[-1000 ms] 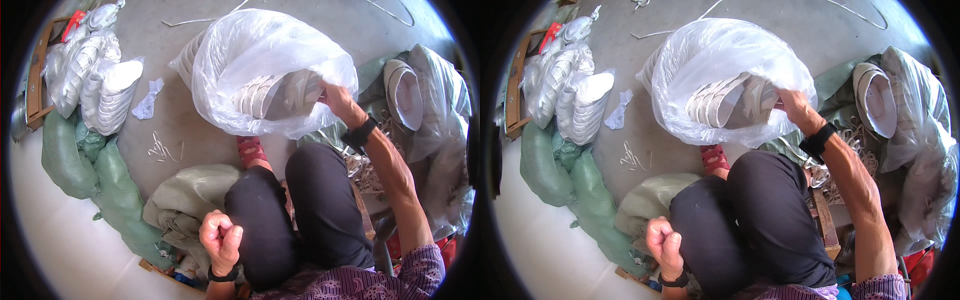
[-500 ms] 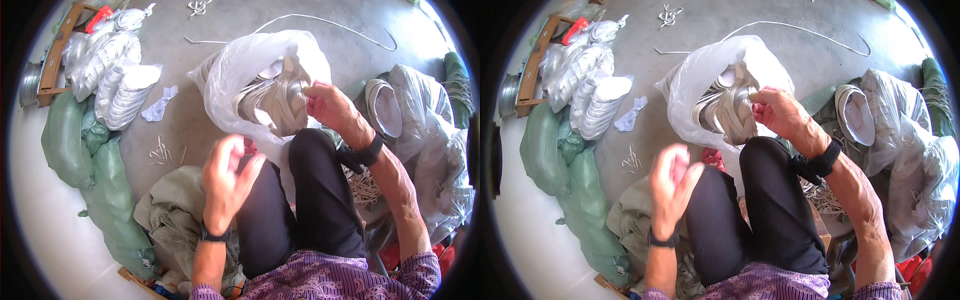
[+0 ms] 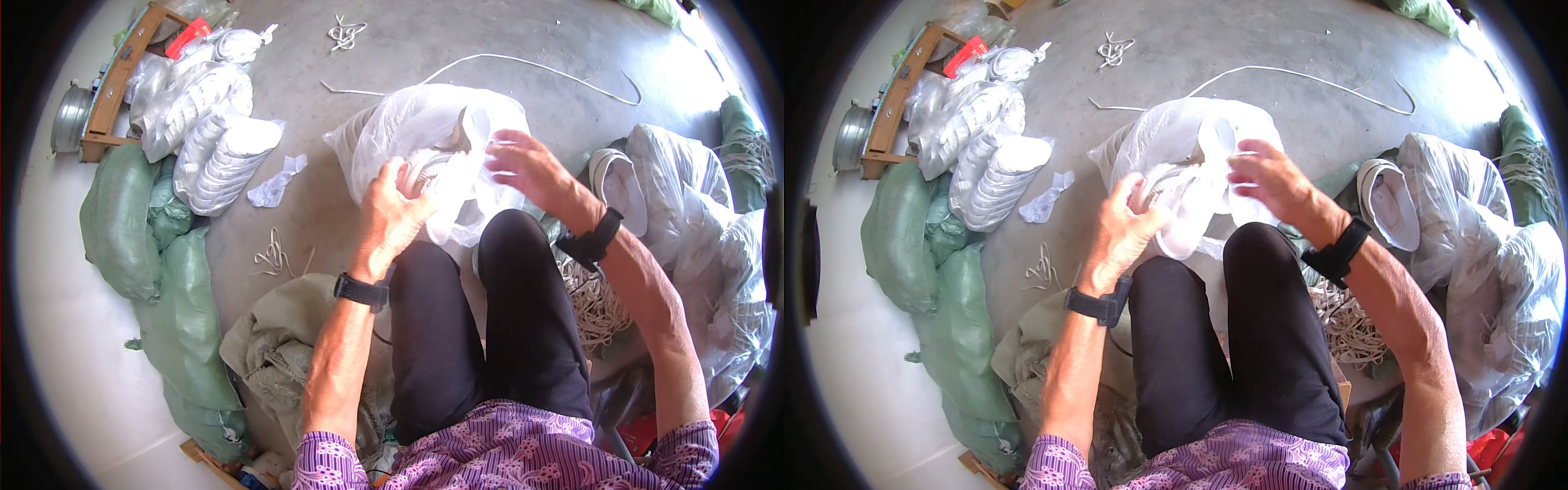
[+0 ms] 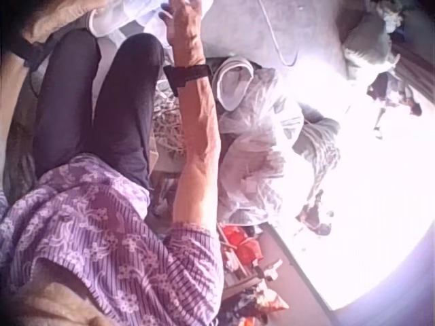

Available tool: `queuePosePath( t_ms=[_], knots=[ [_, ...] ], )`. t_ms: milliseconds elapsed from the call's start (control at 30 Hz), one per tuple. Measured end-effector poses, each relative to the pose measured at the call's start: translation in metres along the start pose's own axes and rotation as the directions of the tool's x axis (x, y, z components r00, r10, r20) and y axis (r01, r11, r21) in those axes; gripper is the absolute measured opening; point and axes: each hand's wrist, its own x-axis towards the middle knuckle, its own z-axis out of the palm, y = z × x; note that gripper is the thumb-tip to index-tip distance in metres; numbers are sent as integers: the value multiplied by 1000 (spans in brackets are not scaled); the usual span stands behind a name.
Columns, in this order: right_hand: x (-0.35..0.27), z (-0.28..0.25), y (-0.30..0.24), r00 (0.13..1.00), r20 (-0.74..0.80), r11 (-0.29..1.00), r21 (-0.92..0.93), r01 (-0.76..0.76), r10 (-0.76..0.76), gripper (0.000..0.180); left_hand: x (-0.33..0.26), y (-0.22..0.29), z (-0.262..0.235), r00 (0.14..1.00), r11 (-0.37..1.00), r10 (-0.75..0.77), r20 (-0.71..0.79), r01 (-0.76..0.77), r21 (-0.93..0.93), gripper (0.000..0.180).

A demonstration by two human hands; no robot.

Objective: Lacing a pair of white athletic shoes in a workshop.

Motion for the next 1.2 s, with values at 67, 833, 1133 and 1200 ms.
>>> queuePosePath(
  t_ms=[67, 833, 1133, 1200],
  knots=[
    [1, -18, -8, 989, -146, 994, -111, 10, -27, 69, 2, 16, -18, 995, 993, 90, -47, -93, -74, 68],
    [-174, 65, 20, 618, 713, -61, -670, 740, -332, 35, -128, -10, -70, 803, 427, 594, 56, -373, 824, 69],
    [-181, 59, 36, 704, 704, -149, -709, 690, -89, 30, -112, 1, -92, 930, 999, -29, 366, 40, -22, 44],
    [-170, 55, 30, 721, 679, -49, -731, 680, -137, 25, -103, -7, -73, 946, 996, -79, 314, 89, -16, 35]
  ],
)
